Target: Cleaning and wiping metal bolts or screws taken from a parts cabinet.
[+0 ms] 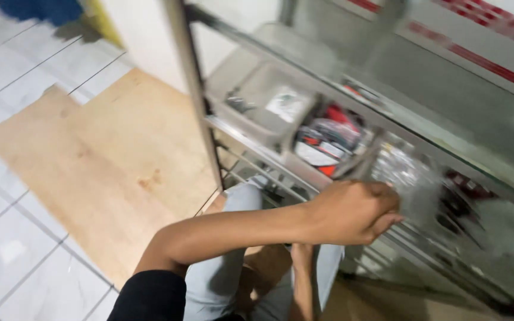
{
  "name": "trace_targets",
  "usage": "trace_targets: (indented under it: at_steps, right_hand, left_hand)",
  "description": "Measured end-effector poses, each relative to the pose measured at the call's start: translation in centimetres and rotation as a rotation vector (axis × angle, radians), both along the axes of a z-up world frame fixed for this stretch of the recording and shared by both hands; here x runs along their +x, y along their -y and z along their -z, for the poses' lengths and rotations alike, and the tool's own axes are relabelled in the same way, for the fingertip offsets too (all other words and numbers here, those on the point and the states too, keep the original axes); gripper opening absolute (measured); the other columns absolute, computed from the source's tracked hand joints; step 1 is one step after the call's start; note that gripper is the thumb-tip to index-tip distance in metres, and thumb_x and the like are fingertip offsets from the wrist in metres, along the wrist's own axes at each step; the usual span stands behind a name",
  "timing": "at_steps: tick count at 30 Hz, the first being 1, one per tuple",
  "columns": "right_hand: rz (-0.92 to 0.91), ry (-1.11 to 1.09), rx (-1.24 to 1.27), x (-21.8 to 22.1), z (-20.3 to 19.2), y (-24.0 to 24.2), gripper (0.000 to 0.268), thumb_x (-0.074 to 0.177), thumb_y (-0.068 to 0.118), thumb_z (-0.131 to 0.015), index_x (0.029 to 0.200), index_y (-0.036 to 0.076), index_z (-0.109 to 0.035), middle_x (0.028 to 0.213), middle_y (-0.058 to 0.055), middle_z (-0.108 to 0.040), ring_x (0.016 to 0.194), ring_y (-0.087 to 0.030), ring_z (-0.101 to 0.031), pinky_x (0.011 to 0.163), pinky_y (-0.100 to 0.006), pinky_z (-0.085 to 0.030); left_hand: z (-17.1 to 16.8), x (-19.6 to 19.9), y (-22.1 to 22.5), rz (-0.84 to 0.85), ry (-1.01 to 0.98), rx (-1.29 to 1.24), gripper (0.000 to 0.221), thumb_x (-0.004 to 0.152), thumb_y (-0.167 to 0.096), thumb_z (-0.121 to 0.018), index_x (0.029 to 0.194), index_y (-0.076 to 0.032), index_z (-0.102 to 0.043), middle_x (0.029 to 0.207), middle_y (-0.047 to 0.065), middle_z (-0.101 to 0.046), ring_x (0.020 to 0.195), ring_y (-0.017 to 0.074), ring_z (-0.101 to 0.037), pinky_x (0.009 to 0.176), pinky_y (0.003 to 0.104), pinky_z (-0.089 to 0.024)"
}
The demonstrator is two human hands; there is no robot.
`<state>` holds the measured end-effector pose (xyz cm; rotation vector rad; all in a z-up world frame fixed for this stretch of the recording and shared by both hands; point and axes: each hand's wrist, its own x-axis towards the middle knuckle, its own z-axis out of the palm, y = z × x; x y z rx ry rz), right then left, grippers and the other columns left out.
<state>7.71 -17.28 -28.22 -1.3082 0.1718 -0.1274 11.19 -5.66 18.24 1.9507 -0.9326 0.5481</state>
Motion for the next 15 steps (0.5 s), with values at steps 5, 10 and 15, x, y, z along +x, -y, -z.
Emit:
trace_targets:
  at_steps: [5,10,15]
  right_hand:
    - [-0.131,-0.129,-0.135,0.1,-5.2,-1.3,0.045,0.073,-0.01,-0.065,0.118,-0.001,-0.068,0.111,-0.01,-0.071,0.104,-0.023,-0.066,0.092,-0.034,-0.051]
    - [-0.15,-0.078,-0.179,-0.1,-7.8,-2.4,0.045,0.074,-0.011,-0.063,0.117,0.001,-0.068,0.112,-0.008,-0.071,0.106,-0.022,-0.067,0.093,-0.032,-0.051]
    - [-0.069,-0.09,-0.194,-0.6,-8.6,-1.8,0.049,0.07,-0.015,-0.06,0.116,0.001,-0.068,0.111,-0.007,-0.072,0.105,-0.02,-0.067,0.093,-0.031,-0.051]
  left_hand:
    - [0.9,4.2,-9.8,-0.371,-0.203,0.1,0.026,0.087,-0.027,-0.07,0.091,-0.002,-0.069,0.09,0.02,-0.07,0.082,0.0422,-0.069,0.069,0.053,-0.057]
    - [6.4,17.6,-13.1,-0.523,-0.23,0.318,0.02,0.078,-0.014,-0.071,0.097,-0.005,-0.072,0.098,0.02,-0.071,0.092,0.0404,-0.071,0.075,0.05,-0.059]
    - [3.2,19.2,-12.6,-0.497,-0.647,0.806,0.032,0.081,-0.016,-0.079,0.112,-0.01,-0.075,0.119,0.014,-0.071,0.107,0.0347,-0.071,0.086,0.05,-0.06]
